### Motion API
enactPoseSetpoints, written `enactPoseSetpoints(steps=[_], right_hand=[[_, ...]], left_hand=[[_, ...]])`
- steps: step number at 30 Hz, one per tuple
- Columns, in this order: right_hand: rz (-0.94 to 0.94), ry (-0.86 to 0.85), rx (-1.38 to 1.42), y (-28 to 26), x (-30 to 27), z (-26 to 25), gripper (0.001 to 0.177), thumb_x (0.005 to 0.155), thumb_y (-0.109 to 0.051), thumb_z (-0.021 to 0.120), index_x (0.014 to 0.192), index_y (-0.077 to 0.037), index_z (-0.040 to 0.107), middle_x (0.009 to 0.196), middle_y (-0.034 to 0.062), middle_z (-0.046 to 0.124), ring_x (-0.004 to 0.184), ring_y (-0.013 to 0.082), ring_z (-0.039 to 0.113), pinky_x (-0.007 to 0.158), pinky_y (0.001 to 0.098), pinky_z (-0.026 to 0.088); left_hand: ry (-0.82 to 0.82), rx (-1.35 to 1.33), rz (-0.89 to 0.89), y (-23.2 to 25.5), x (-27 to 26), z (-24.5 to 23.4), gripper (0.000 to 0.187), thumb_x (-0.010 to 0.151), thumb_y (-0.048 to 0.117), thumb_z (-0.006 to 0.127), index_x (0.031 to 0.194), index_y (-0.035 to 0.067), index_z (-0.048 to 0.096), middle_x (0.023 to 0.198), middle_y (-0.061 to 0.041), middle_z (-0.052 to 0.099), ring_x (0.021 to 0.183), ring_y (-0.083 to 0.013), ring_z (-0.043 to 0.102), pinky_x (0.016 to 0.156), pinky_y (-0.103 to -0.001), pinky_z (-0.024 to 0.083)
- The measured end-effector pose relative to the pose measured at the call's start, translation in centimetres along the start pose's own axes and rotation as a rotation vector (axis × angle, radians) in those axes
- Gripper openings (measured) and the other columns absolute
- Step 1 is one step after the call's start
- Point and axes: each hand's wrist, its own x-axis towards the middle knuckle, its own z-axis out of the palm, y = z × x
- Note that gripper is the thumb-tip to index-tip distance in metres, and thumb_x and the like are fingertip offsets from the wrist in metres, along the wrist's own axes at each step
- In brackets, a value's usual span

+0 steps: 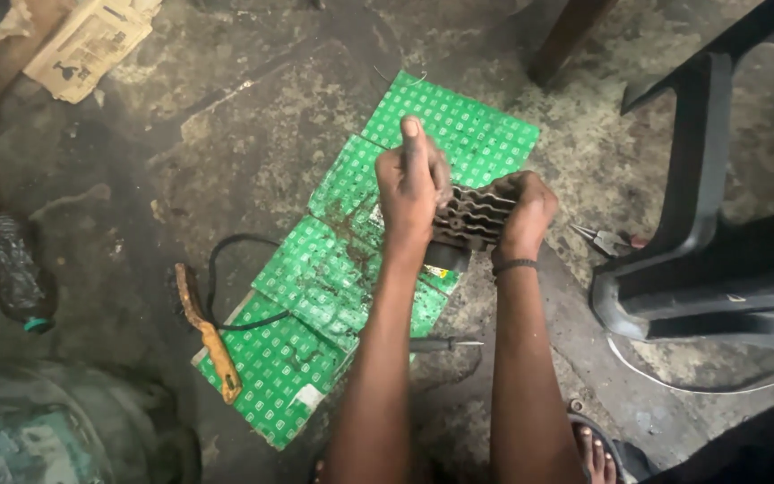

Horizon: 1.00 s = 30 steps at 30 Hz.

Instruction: Cleaning and repairing a motorcycle engine cylinder block by scraping the gasket surface and inspecting the part.

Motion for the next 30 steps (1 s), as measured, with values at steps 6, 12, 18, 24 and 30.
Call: enactPoseSetpoints(steps=[6,12,18,24,30], right_hand=[[-0.093,-0.038,0.032,0.8,1.0,-0.2,0.026,0.091,-0.019,0.052,0.079,0.002,0.063,0.075,0.0108,0.064,0.068,0.0212,0.063,0.065,0.0343,0.052],[0.156,0.049,0.001,-2.9,-1.3,1.7,0.028,0.088,-0.021,0.050,0.074,0.000,0.063,0.068,0.0111,0.064,0.056,0.0246,0.062,0.053,0.0373,0.051],[-0.044,0.027,-0.136,-0.6,-0.4,-0.3,0.032,0.090,-0.023,0.051,0.077,0.001,0.066,0.073,0.0102,0.067,0.062,0.0195,0.065,0.059,0.0323,0.053],[-0.248,-0.012,-0.202,2.2,1.4,-1.8,0.033,0.095,-0.022,0.053,0.079,0.004,0.066,0.079,0.0122,0.069,0.070,0.0189,0.062,0.065,0.0326,0.052],[-0.034,0.000,-0.058,-0.6,0.7,0.7,0.030,0.089,-0.024,0.053,0.080,0.002,0.066,0.074,0.0113,0.068,0.060,0.0212,0.064,0.056,0.0340,0.053]], left_hand=[[0.121,-0.126,0.072,2.5,0.1,1.4,0.061,0.107,0.053,0.049,0.060,0.016,0.036,0.051,0.004,0.039,0.043,-0.0080,0.036,0.040,-0.028,0.026],[0.021,0.165,0.037,0.3,-0.7,2.0,0.061,0.109,0.049,0.054,0.061,0.015,0.038,0.056,0.008,0.039,0.053,-0.0041,0.036,0.048,-0.028,0.027],[0.058,0.017,0.040,3.0,-1.4,2.4,0.060,0.106,0.047,0.056,0.060,0.013,0.037,0.053,0.008,0.036,0.048,-0.0040,0.032,0.046,-0.028,0.021],[0.131,0.261,0.024,-0.5,-1.5,1.4,0.061,0.106,0.044,0.060,0.057,0.014,0.042,0.055,0.009,0.042,0.053,-0.0039,0.038,0.047,-0.028,0.028],[0.093,0.132,0.009,0.9,-0.9,2.4,0.059,0.102,0.045,0.057,0.054,0.014,0.041,0.049,0.009,0.039,0.042,-0.0053,0.035,0.041,-0.027,0.022]])
